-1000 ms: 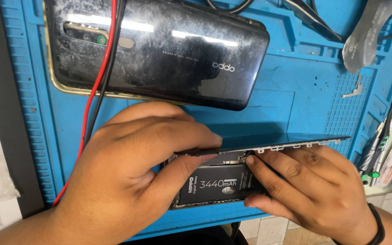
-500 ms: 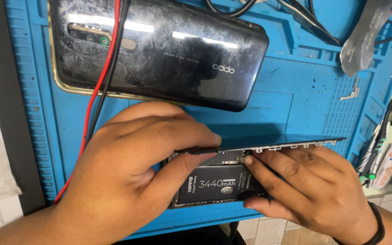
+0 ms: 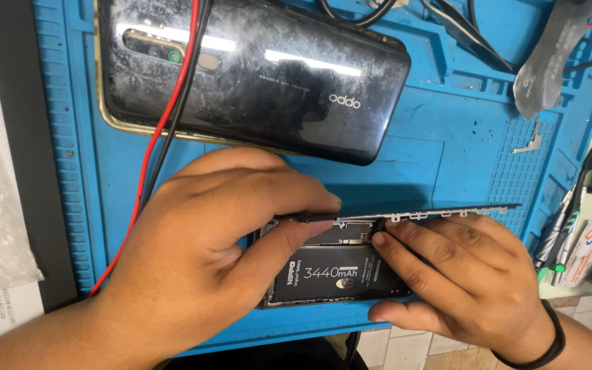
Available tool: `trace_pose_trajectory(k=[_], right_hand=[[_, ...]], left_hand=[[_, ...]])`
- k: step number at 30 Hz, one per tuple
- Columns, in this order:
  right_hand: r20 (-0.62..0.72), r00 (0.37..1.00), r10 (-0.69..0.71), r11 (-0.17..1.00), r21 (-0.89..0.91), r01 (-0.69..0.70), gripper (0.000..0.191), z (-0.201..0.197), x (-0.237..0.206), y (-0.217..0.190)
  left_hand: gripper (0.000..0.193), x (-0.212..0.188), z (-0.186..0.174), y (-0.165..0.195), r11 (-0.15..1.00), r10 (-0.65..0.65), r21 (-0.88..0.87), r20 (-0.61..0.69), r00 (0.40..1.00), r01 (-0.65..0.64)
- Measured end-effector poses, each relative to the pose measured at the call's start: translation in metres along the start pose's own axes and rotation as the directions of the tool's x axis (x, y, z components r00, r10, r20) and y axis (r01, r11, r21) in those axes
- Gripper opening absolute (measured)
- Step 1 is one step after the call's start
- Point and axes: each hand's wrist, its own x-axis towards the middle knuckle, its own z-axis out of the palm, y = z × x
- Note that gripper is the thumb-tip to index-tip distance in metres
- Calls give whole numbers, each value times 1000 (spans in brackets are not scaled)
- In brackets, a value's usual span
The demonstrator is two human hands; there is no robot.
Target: The person aligns and presses the smartphone screen assembly onto the internal chassis containing the battery. They then flip the phone over and press the power button to turn it on, showing the Apple logo on the screen.
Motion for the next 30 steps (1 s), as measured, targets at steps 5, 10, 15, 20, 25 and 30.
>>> trace_pose_trajectory(k=[5,10,15,20,25,30], right_hand=[[11,1000,-2,1000,-25,2,56,-1,3,-2],[25,1000,1,999,-41,0,52,-1,8,-4],[44,999,4,999,-51,-2,50,-3,8,-6],[42,999,-19,997,-71,22,48,-1,9,-4],[40,998,-39,997,-66,42,48,-2,8,-3],[59,998,-14,999,-28,16,51,-4,6,-3]], left_hand=[[16,2,-1,2,999,-20,-32,4,1000,20],[15,1,-3,1,1000,4,-13,5,1000,-4],[14,1,-4,1,1000,-14,-9,25,1000,14],[14,1,-5,0,1000,-19,-14,24,1000,20],[14,1,-5,3,1000,-17,-16,-5,1000,17],[13,-2,-7,6,1000,-5,-18,-15,1000,5]])
